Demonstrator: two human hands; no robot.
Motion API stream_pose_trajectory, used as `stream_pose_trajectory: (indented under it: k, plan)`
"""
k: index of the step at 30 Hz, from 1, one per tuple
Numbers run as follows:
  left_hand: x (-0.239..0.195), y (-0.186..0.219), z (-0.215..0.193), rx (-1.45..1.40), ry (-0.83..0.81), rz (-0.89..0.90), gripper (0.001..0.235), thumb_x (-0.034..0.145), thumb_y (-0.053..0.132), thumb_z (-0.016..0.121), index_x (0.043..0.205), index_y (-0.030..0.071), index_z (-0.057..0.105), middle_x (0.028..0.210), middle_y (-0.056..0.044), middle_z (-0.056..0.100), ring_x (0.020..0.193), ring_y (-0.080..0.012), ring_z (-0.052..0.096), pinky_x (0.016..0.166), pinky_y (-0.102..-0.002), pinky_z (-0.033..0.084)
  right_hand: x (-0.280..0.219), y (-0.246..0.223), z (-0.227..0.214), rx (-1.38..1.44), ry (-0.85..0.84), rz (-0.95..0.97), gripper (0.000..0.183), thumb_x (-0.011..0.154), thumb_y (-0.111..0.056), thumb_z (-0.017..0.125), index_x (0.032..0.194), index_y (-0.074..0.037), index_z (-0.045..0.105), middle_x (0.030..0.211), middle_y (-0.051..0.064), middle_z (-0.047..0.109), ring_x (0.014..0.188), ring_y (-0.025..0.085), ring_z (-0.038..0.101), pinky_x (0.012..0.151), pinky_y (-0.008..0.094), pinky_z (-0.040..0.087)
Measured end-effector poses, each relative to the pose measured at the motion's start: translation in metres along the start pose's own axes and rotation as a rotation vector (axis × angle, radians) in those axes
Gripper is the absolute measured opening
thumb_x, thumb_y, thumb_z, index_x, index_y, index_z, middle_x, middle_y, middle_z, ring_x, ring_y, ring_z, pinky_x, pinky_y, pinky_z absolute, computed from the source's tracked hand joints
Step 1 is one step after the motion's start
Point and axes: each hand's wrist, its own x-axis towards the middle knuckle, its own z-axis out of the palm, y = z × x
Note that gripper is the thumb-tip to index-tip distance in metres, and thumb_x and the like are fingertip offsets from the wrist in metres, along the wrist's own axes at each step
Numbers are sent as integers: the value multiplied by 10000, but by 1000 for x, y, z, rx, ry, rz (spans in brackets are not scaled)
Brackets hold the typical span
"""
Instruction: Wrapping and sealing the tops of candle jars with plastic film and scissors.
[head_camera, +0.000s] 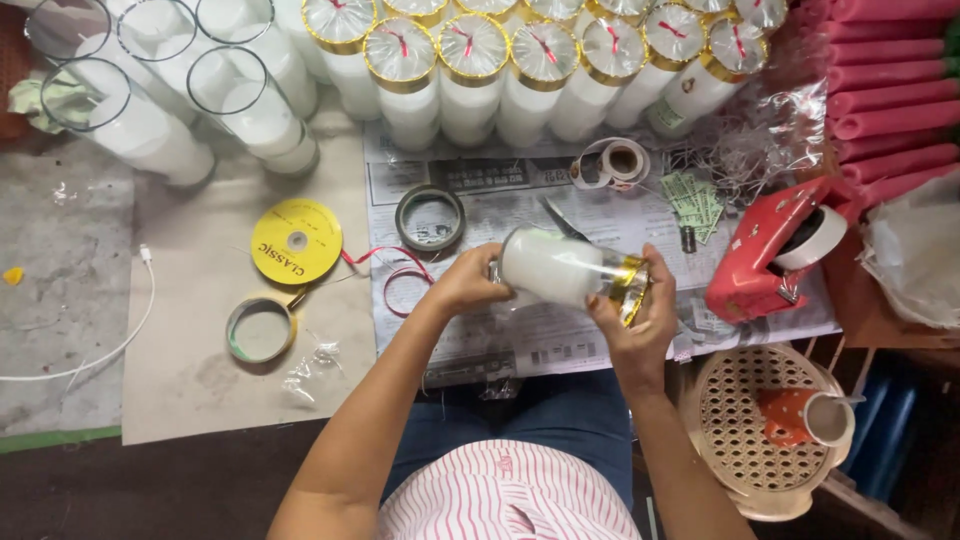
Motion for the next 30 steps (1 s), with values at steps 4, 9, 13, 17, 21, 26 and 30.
stream_pose_trajectory:
  k: [4, 9, 13, 17, 21, 26, 30]
  plan:
    - [-15, 49, -23, -19, -74, 59, 791, 592, 178, 805, 1336, -16, 620, 1344, -288, 637, 1281, -515, 558, 1105, -587, 426, 4, -7, -11, -196, -123, -33, 922, 688, -177, 915, 1482, -11, 477, 1383, 165, 465, 1151, 300, 579, 855, 351, 595]
    - [-11, 57, -23, 114, -91, 153, 838, 593, 50, 680, 1425, 67, 582, 1460, -238, 553, 1230, -481, 603, 1032, -543, 500, 17, -48, 11, -466, -257, -209, 907, 618, -261, 951, 1430, -86, 586, 1307, 146, 541, 1156, 351, 628, 832, 385, 622]
    - [-7, 58, -23, -36, -58, 108, 795, 617, 16, 645, 1410, 67, 616, 1432, -208, 590, 858, -335, 744, 759, -401, 597, 39, -61, 42, -610, -289, -232, 894, 646, -314, 947, 1437, -117, 582, 1279, 140, 548, 1165, 360, 624, 910, 463, 587]
    - [5, 19, -26, -618, 120, 61, 734, 695, -53, 688, 1414, 86, 630, 989, -101, 653, 623, -114, 580, 526, -207, 518, 64, -62, 50, -562, -462, -78, 882, 756, -436, 869, 1499, -131, 502, 1303, 198, 533, 1147, 427, 624, 785, 497, 620]
    - [-16, 28, -37, -712, 358, -12, 700, 828, 145, 756, 1480, 39, 524, 1364, -162, 577, 917, -98, 602, 697, -224, 596, 81, -55, 22, -14, -435, 398, 543, 1011, -252, 587, 1528, -135, 469, 1308, 165, 615, 1111, 254, 638, 823, 406, 622]
    - [-29, 34, -11, -437, 401, -159, 328, 892, 201, 695, 1202, 95, 710, 935, -85, 701, 801, -159, 685, 623, -304, 648, 50, 54, 25, -51, -439, 385, 398, 930, 9, 634, 1324, -49, 630, 1175, 155, 696, 1040, 211, 656, 804, 397, 614]
    - [-29, 32, -5, -375, 428, -125, 350, 903, 122, 603, 1251, 84, 628, 826, -109, 672, 711, -199, 679, 578, -321, 643, 49, 74, 45, -116, -342, 466, 172, 896, -116, 737, 1066, -89, 729, 834, 126, 746, 718, 171, 693, 587, 319, 626]
